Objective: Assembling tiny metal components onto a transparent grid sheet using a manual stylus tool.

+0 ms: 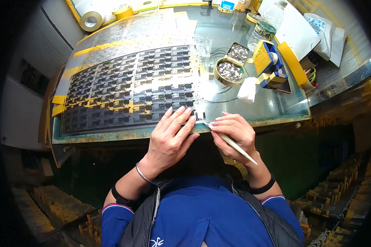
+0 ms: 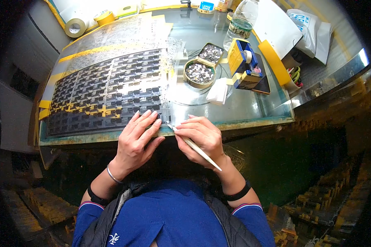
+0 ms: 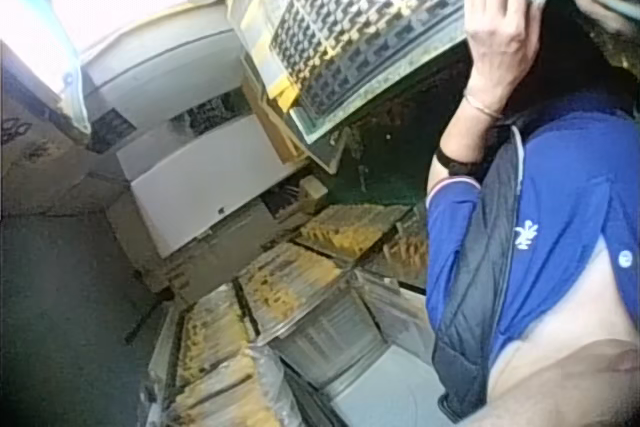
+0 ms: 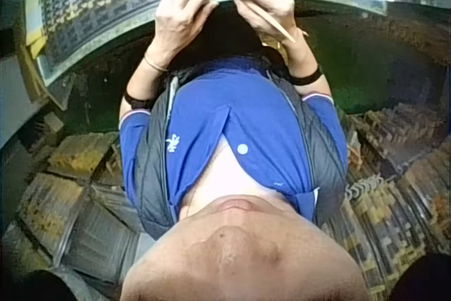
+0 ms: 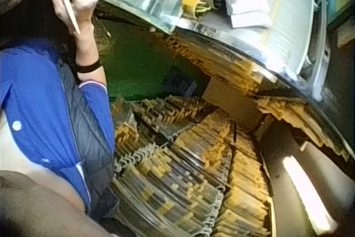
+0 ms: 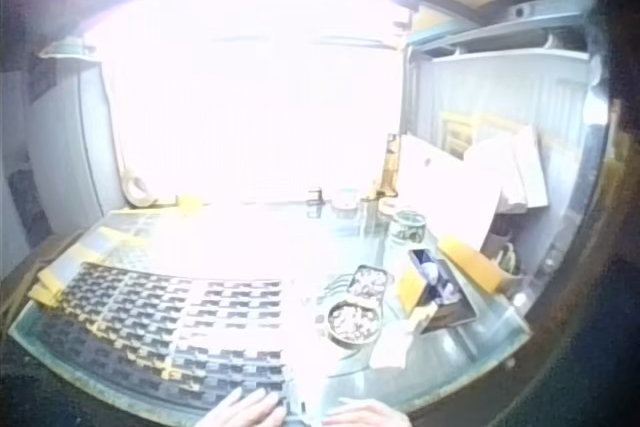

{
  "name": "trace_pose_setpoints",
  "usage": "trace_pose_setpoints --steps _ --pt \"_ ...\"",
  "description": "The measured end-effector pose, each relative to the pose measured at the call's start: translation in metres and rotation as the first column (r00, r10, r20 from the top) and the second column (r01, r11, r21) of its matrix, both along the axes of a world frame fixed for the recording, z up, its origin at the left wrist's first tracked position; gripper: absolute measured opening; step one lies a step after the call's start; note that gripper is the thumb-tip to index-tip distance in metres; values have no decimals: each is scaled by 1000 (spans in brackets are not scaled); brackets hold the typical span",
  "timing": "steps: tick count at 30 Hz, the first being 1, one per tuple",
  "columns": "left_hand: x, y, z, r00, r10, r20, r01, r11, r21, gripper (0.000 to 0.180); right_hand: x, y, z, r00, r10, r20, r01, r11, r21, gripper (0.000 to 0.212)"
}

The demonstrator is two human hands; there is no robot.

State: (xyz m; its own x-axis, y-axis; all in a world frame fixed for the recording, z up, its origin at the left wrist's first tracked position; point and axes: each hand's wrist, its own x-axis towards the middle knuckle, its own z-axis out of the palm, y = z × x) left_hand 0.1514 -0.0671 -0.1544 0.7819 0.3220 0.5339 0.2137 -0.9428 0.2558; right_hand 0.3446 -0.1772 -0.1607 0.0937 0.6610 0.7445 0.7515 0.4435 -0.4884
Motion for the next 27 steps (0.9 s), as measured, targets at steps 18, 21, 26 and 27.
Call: trace_pose_setpoints --steps 18,21,26,27 --pt "2 -1 1 1000 2 -9 -2 1000 12 47 -8 -3 -3 999 -50 18 50 999 1 23" --pt "2 -1 1 1000 5 -11 -5 1000 14 47 -8 -3 -3 998 -54 20 54 999 -4 24" --pt "4 -1 4 1000 12 -24 -12 1000 17 49 -7 -5 -2 998 -50 26 50 998 -31 25" --pt "4 -1 4 1000 12 -23 -11 1000 16 49 -8 -4 -3 998 -50 27 51 998 -32 25"
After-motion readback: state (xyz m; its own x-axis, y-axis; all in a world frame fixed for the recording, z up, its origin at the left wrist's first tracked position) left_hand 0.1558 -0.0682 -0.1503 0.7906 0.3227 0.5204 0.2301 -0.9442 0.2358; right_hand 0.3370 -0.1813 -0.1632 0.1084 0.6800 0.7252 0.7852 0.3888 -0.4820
